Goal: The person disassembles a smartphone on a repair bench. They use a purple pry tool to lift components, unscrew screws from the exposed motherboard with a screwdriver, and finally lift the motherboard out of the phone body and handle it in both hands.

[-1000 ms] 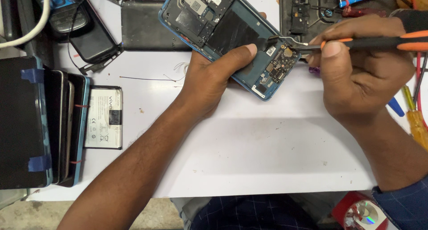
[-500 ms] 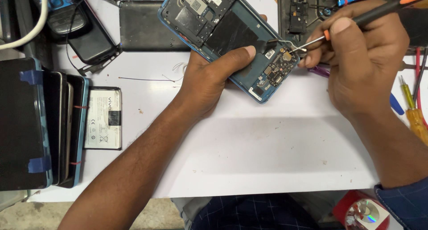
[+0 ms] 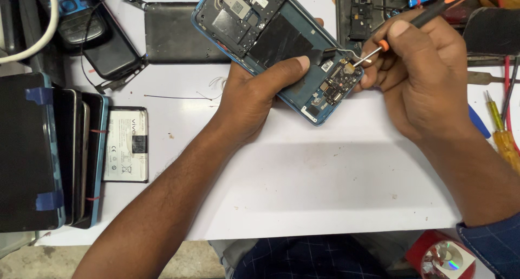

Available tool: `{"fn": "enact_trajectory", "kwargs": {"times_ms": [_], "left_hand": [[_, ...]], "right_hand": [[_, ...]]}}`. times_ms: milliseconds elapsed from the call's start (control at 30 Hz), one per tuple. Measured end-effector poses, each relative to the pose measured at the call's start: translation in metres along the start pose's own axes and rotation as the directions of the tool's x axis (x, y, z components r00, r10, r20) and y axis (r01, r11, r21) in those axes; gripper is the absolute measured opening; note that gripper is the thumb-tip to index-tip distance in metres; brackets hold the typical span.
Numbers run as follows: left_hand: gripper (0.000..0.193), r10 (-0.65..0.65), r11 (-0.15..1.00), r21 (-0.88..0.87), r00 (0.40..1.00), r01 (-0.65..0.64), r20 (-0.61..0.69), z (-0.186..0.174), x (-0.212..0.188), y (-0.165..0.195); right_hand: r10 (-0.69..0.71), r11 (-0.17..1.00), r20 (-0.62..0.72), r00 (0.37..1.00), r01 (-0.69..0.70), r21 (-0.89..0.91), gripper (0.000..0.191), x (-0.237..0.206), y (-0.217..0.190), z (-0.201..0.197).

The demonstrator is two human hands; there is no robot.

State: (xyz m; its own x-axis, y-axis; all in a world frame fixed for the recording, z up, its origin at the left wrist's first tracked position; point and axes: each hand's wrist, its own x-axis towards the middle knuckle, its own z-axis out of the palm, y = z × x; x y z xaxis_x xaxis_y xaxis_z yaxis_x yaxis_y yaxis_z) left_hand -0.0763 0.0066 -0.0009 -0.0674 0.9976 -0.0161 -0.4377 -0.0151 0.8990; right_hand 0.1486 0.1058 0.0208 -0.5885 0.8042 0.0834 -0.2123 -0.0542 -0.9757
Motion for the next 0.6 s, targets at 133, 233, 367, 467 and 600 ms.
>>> {"fn": "enact_trajectory", "kwargs": {"times_ms": [133, 233, 367, 467, 600], "left_hand": [[0.048, 0.016, 0.999, -0.040, 1.000, -0.015, 0.007, 0.002, -0.001, -0.001], [0.047, 0.017, 0.997, -0.072, 1.000, -0.017, 0.003, 0.002, -0.001, 0.000], [0.048, -0.018, 0.994, -0.103, 1.000, 0.017, -0.009, 0.001, -0.002, 0.002], [0.042, -0.065, 0.993, -0.099, 0.997, 0.060, -0.051, 0.002, -0.001, 0.002], [0.036, -0.066, 0.993, -0.105, 0.996, 0.060, -0.058, 0.003, -0.001, 0.003]], "right_hand": [[-0.027, 0.998, 0.018, 0.999, 0.028, -0.047, 0.027, 0.000, 0.001, -0.002], [-0.051, 0.996, 0.016, 0.999, 0.052, -0.072, 0.026, 0.000, 0.003, -0.003], [-0.146, 0.978, -0.028, 0.989, 0.140, -0.156, 0.021, -0.001, 0.004, -0.007], [-0.230, 0.970, 0.003, 0.973, 0.229, -0.078, 0.017, -0.001, 0.000, -0.011], [-0.184, 0.980, -0.031, 0.982, 0.181, -0.088, 0.010, -0.003, -0.007, -0.009]]}}
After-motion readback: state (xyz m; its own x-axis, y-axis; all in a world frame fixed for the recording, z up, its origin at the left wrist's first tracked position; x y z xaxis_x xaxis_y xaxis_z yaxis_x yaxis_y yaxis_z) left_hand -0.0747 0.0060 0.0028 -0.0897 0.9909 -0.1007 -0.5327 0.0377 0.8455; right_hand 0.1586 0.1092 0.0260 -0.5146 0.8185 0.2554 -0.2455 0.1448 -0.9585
